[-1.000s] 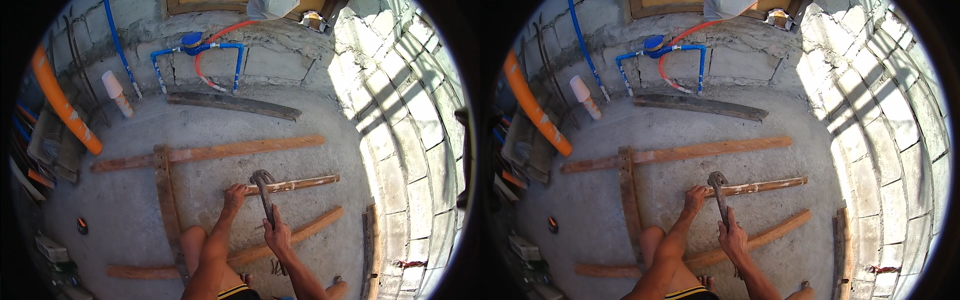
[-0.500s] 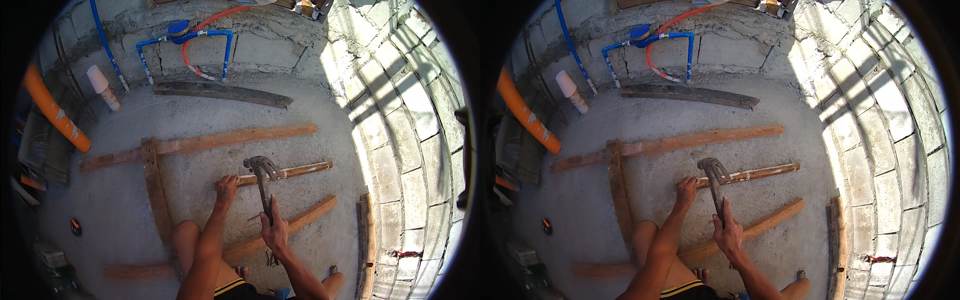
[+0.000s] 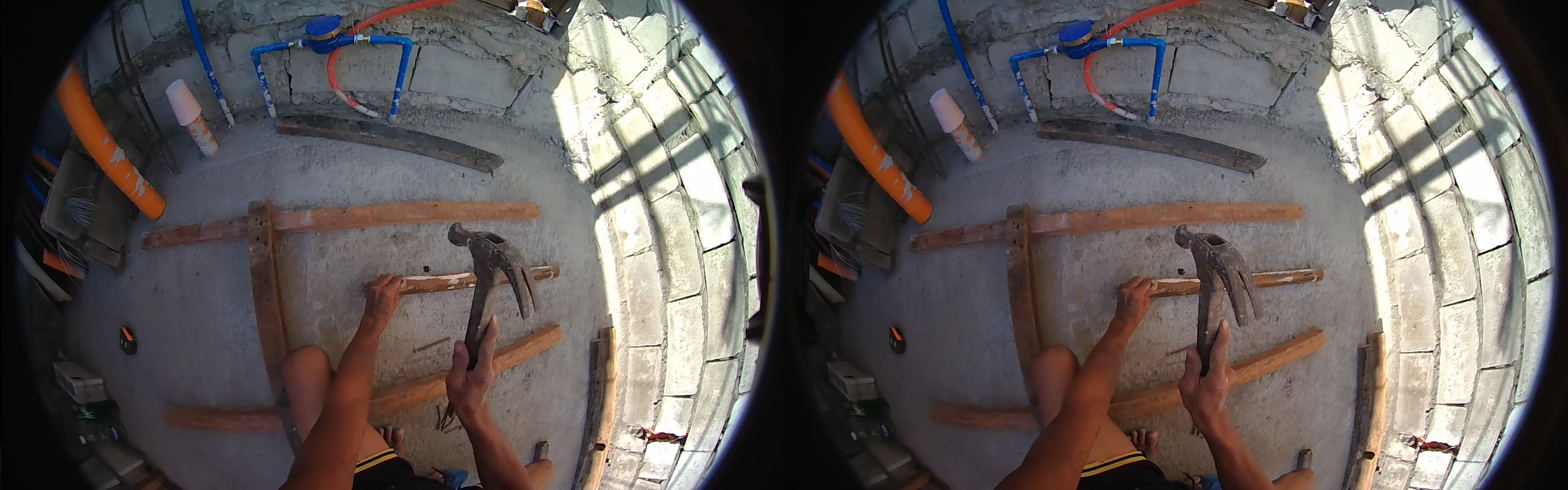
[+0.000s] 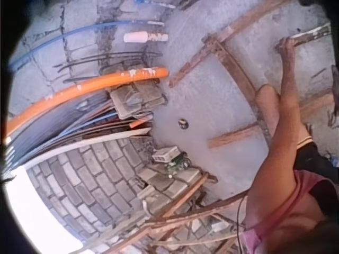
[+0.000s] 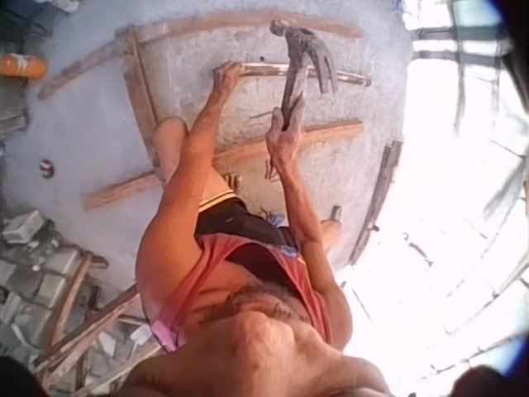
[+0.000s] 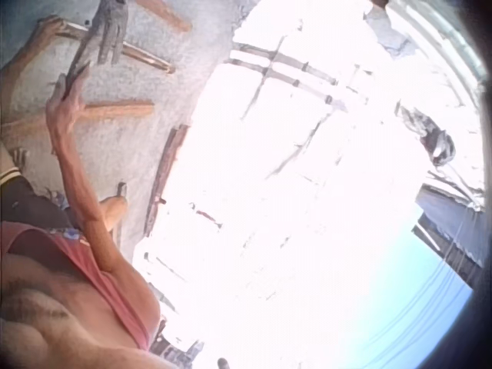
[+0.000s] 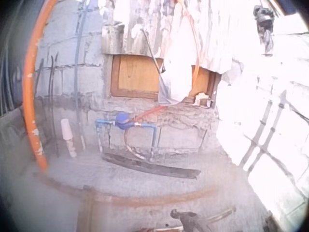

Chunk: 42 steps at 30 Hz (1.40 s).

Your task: The person assembles a wooden frame on the floor by hammering nails into intersecting planks. They reposition the frame, add more planks, and use a tape measure to check dimensions.

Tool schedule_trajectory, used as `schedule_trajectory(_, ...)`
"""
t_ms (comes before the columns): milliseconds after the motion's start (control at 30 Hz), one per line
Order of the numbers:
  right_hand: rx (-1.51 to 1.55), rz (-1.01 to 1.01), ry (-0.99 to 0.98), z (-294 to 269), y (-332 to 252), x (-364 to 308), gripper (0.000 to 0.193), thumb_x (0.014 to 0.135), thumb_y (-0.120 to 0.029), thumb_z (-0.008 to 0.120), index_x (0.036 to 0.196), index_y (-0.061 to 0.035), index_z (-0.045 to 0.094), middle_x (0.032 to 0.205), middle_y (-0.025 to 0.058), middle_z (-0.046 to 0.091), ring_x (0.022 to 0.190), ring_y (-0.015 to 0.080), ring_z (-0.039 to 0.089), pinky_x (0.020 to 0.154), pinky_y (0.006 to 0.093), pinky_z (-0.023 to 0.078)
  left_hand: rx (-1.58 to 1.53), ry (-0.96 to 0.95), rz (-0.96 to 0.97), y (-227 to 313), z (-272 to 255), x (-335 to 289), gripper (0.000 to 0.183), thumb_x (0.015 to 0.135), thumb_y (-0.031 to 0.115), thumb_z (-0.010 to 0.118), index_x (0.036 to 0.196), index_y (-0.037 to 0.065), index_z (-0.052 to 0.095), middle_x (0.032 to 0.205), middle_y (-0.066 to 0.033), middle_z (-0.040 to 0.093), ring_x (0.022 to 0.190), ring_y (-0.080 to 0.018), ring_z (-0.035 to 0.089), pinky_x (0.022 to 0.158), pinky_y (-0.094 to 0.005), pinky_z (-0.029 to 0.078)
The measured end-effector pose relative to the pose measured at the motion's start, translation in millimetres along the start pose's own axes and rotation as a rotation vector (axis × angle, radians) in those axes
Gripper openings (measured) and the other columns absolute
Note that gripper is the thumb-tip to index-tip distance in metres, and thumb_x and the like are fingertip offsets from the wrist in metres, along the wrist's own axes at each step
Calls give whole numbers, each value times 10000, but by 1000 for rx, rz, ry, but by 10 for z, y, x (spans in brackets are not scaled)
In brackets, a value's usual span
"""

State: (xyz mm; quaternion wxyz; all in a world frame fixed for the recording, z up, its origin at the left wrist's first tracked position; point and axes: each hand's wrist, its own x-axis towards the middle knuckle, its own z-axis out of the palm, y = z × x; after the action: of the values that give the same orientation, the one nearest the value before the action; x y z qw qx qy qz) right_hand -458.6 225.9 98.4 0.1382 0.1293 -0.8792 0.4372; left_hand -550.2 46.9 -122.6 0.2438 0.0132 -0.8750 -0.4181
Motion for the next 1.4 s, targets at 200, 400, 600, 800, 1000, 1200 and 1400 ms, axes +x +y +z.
schedule_trajectory(200,-478,170,-516,327,289,42,663,950,-173,614,1530,-89,305,804,227,690,632,382,676,547,459,525,70,-109,-13,-123,40,76,135,837,20,684,972,22,690,890,-139,646,864,-355,660,725,-420,548)
schedule_trajectory(400,-58,3,-162,-99,66,-65,675,918,-87,639,1488,51,304,755,216,669,611,329,678,545,389,525,8,-274,-143,64,-87,29,396,838,82,738,1220,66,634,1193,-118,601,1148,-315,559,941,-421,495)
schedule_trajectory(600,139,-147,95,-387,-41,-100,575,938,-55,592,1430,113,347,778,171,674,599,207,642,552,341,517,340,-467,-379,-174,-395,-27,755,749,204,853,1417,140,509,1446,-86,474,1353,-311,393,1196,-509,238)
schedule_trajectory(800,-374,299,-454,445,355,95,593,939,-139,654,1459,-13,399,880,260,691,718,369,719,606,401,534,404,-503,-269,-263,-536,25,730,702,273,887,1352,144,581,1320,-86,516,1297,-294,432,1216,-580,132)
schedule_trajectory(1000,386,152,73,-204,-91,60,649,1011,-209,564,1497,85,251,722,54,596,587,124,565,569,289,485,416,-610,-224,-219,-587,151,678,698,290,891,1307,157,625,1251,-85,549,1269,-272,458,1220,-584,104)
schedule_trajectory(1200,-184,-5,-43,225,156,102,482,987,-250,567,1361,28,441,674,167,627,551,335,636,529,405,472,404,-427,-117,-214,-624,93,692,611,307,934,1236,161,674,1112,-43,572,1161,-240,511,1103,-494,261)
schedule_trajectory(1400,-36,249,-59,167,-61,384,564,981,-171,597,1452,55,387,794,160,639,668,209,619,608,354,495,360,-473,-225,-217,-609,158,713,555,320,957,1205,191,693,1084,-37,578,1110,-239,535,1040,-462,298)
